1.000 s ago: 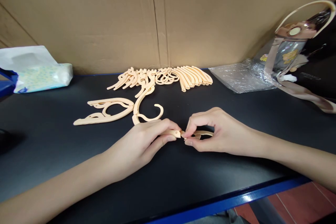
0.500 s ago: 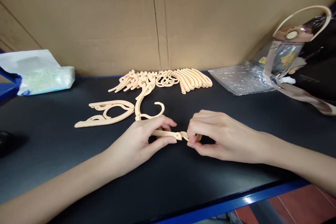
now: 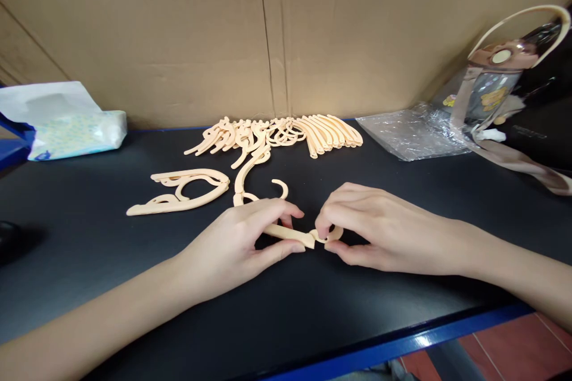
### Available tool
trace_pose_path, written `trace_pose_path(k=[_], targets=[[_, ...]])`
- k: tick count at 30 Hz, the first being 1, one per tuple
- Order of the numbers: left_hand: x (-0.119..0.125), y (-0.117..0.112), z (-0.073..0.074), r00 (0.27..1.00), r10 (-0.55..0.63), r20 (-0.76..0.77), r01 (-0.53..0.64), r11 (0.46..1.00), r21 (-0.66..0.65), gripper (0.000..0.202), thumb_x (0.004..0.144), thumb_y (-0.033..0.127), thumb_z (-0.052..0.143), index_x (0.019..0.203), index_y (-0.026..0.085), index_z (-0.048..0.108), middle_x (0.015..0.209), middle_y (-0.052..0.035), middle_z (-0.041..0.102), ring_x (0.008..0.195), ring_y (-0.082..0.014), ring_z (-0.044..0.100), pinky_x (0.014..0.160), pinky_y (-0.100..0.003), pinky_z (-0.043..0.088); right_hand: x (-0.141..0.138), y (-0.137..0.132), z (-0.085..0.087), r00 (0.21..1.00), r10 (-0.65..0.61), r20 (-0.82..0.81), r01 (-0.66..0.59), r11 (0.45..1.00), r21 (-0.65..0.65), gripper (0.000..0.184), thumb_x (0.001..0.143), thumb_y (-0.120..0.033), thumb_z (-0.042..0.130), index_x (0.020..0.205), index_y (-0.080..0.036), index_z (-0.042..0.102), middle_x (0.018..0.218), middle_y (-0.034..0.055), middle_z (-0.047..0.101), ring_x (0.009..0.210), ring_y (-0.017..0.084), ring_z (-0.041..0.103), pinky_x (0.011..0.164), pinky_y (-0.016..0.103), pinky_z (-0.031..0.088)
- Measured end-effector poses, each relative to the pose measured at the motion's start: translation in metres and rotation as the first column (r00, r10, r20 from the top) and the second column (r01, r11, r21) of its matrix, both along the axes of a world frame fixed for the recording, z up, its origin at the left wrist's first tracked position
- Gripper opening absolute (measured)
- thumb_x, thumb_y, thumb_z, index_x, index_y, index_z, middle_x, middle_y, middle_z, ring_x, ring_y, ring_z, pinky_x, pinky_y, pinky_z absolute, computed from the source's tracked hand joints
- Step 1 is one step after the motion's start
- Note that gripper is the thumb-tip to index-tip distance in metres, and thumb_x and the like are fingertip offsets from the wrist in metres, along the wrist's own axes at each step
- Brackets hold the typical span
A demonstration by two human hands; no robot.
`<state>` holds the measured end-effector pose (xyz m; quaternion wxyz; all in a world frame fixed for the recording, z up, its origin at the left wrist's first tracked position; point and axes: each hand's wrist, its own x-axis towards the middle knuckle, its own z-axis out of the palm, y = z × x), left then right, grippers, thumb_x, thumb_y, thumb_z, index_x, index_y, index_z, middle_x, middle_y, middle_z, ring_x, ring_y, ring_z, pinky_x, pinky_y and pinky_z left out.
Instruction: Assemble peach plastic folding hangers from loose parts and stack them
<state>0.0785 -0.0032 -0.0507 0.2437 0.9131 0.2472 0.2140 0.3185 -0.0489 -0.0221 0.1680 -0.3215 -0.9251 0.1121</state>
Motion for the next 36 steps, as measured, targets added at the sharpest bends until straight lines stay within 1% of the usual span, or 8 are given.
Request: trace_pose_path(k=[3,6,11,18,23,28,32,36], targets=[[-0.002,0.000,0.003,1.000,0.021,-0.015,-0.017,0.983,0.182,0.024,0.093,0.043,0.059,0.108,0.024,0.061,0.096,-0.0002,0.068,0.090,-0.0174,0.062,0.077,-0.029,0.050,0.002,0.000,0.003,1.000,0.021,0.006,-0.021,1.000,-0.023,0.021,0.083,-0.004,0.062,0.101,-0.013,0.065,0.090,0.0047,0.068,0.086,0.017,0.058,0.083,0.029,0.042],[-0.003,0.002,0.005,0.987,0.155,0.029,-0.157,0.946,0.285,0.024,0.095,0.038,0.057,0.113,0.024,0.060,0.112,-0.0035,0.065,0.111,-0.0214,0.056,0.096,-0.037,0.045,0.003,0.000,0.005,0.998,0.059,0.010,-0.059,0.998,-0.022,0.024,0.085,-0.003,0.059,0.105,-0.015,0.068,0.096,0.0056,0.071,0.099,0.018,0.060,0.092,0.031,0.041],[-0.002,0.010,-0.003,0.944,0.330,0.004,-0.326,0.930,0.171,0.049,0.089,0.041,0.062,0.133,0.025,0.049,0.141,-0.0060,0.050,0.132,-0.0258,0.044,0.110,-0.044,0.037,0.001,0.000,0.008,0.993,0.110,0.047,-0.105,0.990,-0.091,0.022,0.087,-0.001,0.056,0.094,-0.017,0.070,0.094,0.0021,0.071,0.109,0.019,0.057,0.100,0.034,0.036],[-0.003,0.013,-0.004,0.923,0.384,0.004,-0.383,0.920,0.082,0.036,0.090,0.041,0.058,0.123,0.028,0.052,0.124,-0.0013,0.060,0.112,-0.0229,0.058,0.095,-0.038,0.047,-0.001,-0.002,0.007,0.993,0.115,0.018,-0.108,0.969,-0.222,0.027,0.088,0.003,0.050,0.096,-0.016,0.066,0.100,0.0023,0.069,0.108,0.017,0.056,0.094,0.030,0.040],[-0.004,0.013,0.000,0.906,0.422,-0.037,-0.417,0.904,0.092,0.034,0.088,0.038,0.057,0.120,0.026,0.053,0.107,-0.0015,0.063,0.089,-0.0207,0.060,0.075,-0.035,0.050,-0.001,-0.004,0.005,0.994,0.095,-0.052,-0.106,0.954,-0.282,0.026,0.089,0.002,0.045,0.096,-0.016,0.062,0.096,0.0017,0.066,0.088,0.012,0.058,0.076,0.023,0.045],[-0.003,0.014,0.002,0.906,0.421,-0.044,-0.419,0.906,0.054,0.031,0.087,0.032,0.056,0.117,0.025,0.056,0.088,0.0011,0.060,0.070,-0.0157,0.056,0.064,-0.031,0.047,-0.004,-0.005,0.000,0.998,-0.063,-0.001,0.062,0.997,-0.054,0.009,0.095,-0.025,0.058,0.096,-0.017,0.060,0.086,0.0010,0.064,0.075,0.014,0.056,0.066,0.026,0.042],[-0.002,0.014,0.002,0.911,0.413,-0.009,-0.413,0.911,0.001,0.028,0.087,0.030,0.056,0.114,0.023,0.057,0.084,0.0016,0.057,0.066,-0.0141,0.054,0.063,-0.030,0.046,-0.010,-0.007,-0.007,0.983,-0.160,0.092,0.145,0.978,0.148,0.059,0.079,-0.067,0.065,0.099,-0.012,0.063,0.083,0.0053,0.062,0.076,0.021,0.057,0.069,0.035,0.044],[-0.002,0.014,0.001,0.912,0.411,0.013,-0.410,0.911,-0.033,0.027,0.087,0.029,0.059,0.113,0.024,0.058,0.085,0.0016,0.056,0.070,-0.0141,0.055,0.063,-0.029,0.045,-0.014,-0.012,-0.008,0.993,-0.072,0.094,0.063,0.993,0.097,0.041,0.085,-0.049,0.068,0.101,-0.011,0.065,0.094,0.0079,0.065,0.085,0.022,0.058,0.077,0.036,0.045]])
